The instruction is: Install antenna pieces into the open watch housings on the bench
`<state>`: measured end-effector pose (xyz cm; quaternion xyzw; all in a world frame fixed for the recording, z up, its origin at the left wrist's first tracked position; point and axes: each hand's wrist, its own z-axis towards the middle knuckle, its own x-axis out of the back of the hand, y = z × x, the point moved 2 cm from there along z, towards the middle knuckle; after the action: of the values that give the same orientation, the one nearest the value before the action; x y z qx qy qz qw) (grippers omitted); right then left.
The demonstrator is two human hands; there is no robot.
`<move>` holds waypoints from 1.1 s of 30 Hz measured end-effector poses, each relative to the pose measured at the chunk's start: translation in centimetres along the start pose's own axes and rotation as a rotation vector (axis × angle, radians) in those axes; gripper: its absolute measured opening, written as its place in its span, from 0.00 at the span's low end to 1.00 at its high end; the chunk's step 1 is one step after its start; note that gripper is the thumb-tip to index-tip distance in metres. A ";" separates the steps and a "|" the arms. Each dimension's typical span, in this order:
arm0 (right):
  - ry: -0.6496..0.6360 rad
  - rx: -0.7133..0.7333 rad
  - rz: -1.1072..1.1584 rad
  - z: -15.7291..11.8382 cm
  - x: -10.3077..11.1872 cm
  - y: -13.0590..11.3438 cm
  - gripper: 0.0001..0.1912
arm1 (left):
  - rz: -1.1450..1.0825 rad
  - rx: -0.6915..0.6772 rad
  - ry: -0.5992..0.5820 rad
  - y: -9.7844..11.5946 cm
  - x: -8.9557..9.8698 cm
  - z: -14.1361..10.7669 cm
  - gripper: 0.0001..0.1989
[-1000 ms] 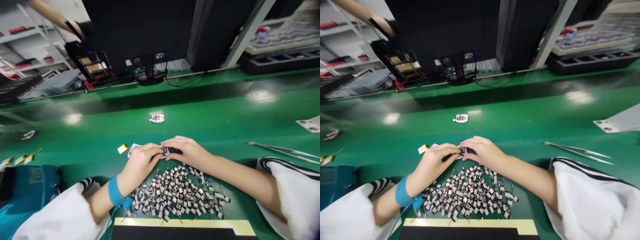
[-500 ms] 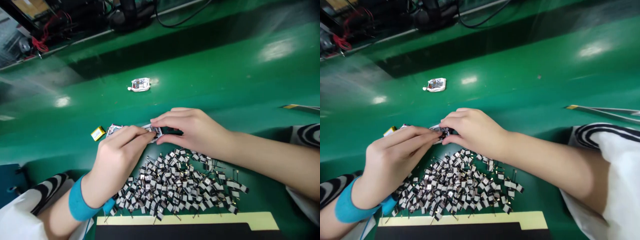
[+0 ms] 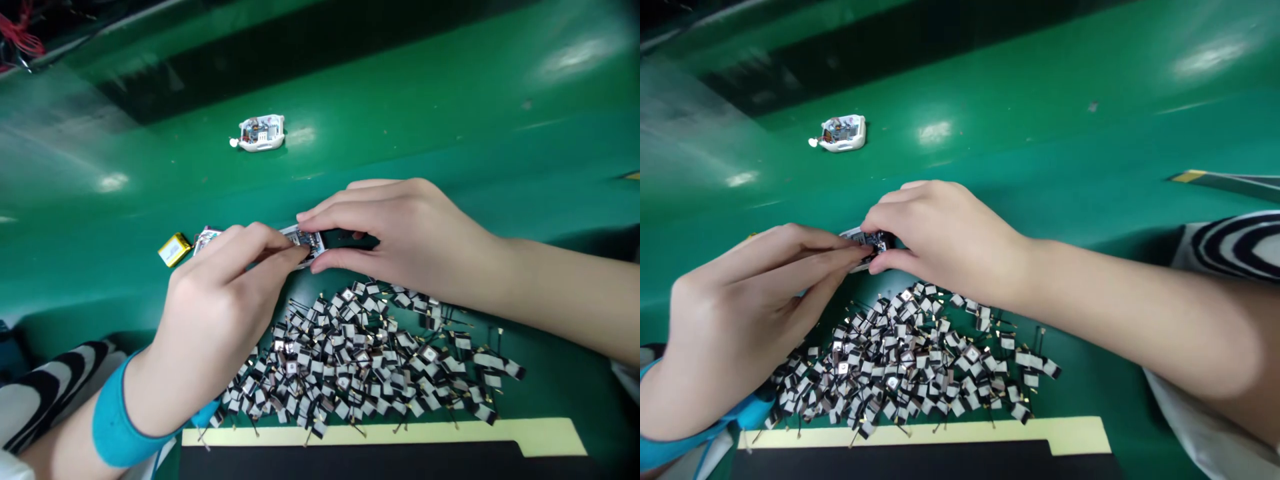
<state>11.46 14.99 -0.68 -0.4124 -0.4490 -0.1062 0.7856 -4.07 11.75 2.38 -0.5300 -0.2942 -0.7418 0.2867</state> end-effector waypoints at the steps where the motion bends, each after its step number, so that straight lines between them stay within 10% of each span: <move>1: 0.001 -0.009 0.005 0.0 0.0 0.0 0.14 | 0.001 0.006 -0.008 0.0 0.0 0.0 0.07; 27: -0.085 -0.036 -0.096 0.2 0.2 -0.4 0.15 | -0.001 -0.048 0.033 -0.6 -0.3 -0.1 0.09; 33: 0.057 -0.100 -0.082 -0.2 1.1 0.2 0.16 | 0.013 0.091 -0.019 0.3 -0.2 -0.1 0.09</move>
<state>12.30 15.23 0.07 -0.4295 -0.4370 -0.1722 0.7713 -3.85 11.55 2.17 -0.5253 -0.3271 -0.7207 0.3125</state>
